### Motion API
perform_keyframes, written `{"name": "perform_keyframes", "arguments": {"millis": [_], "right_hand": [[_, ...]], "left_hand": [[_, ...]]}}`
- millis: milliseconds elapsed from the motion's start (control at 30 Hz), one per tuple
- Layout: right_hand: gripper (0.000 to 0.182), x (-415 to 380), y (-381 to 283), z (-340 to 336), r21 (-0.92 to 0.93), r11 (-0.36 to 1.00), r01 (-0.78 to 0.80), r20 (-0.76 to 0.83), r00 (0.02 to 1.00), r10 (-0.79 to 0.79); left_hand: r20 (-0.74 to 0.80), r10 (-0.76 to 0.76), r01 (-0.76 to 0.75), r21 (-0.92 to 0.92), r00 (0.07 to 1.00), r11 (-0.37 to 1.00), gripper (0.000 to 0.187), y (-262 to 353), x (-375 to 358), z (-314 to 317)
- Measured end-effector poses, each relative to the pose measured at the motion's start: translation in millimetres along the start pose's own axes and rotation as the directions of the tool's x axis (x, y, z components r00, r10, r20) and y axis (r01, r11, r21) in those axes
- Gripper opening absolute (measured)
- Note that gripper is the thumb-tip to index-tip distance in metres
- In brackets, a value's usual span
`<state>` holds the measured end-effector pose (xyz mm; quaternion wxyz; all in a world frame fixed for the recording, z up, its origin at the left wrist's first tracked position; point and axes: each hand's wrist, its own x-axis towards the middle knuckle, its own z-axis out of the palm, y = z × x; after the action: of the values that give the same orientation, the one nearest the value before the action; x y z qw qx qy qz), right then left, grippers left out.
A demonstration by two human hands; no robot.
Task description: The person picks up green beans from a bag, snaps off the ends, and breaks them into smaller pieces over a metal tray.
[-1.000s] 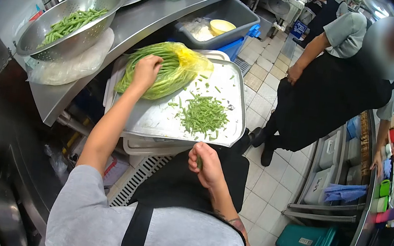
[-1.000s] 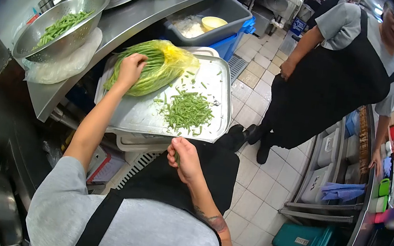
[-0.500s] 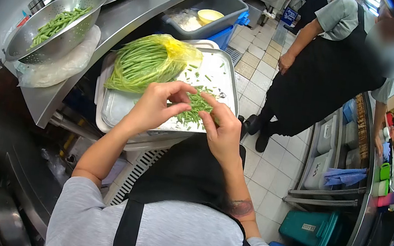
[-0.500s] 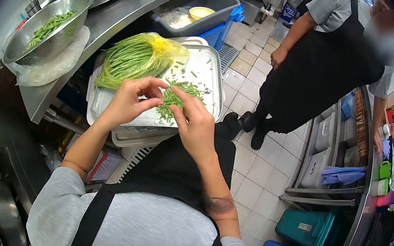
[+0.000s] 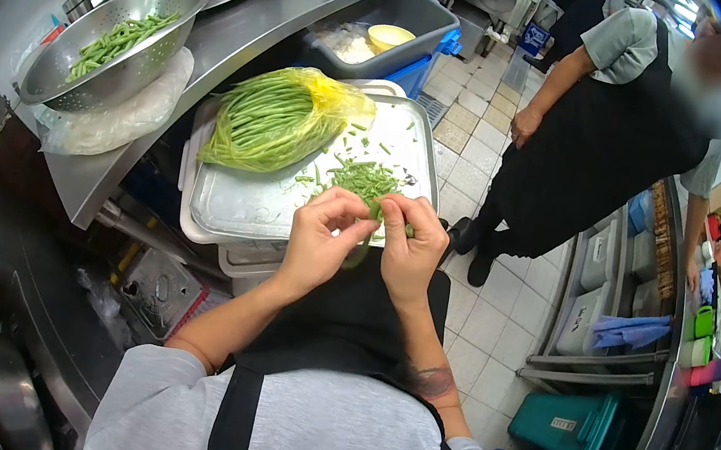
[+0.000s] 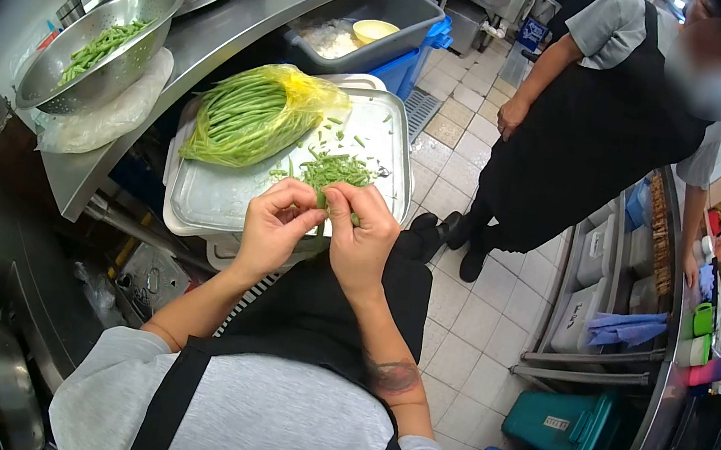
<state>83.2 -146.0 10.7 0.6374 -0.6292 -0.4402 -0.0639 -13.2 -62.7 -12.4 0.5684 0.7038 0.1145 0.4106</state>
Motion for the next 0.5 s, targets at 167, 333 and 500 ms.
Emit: {"name": "perform_keyframes", "arguments": {"millis": [167,333,500], "right_hand": [[0.006,-1,7,-5,-0.033,0.996,-0.083,0.009,0.997,0.083],[0.011,-3,32,-17,-0.015,0.973,-0.229,-0.12,0.967,0.225],[0.018,7,57,-24,-0.002,0.966,-0.258,-0.236,0.939,0.25]], "left_hand": [[-0.262,-0.339,0.207,-0.425,0.904,0.881,0.011,-3,19,-17],[-0.37,-0.385,0.089,-0.614,0.846,0.784,0.014,-23,29,-76],[-0.423,-0.458,-0.041,-0.767,0.781,0.64,0.017,-31,25,-114]]}}
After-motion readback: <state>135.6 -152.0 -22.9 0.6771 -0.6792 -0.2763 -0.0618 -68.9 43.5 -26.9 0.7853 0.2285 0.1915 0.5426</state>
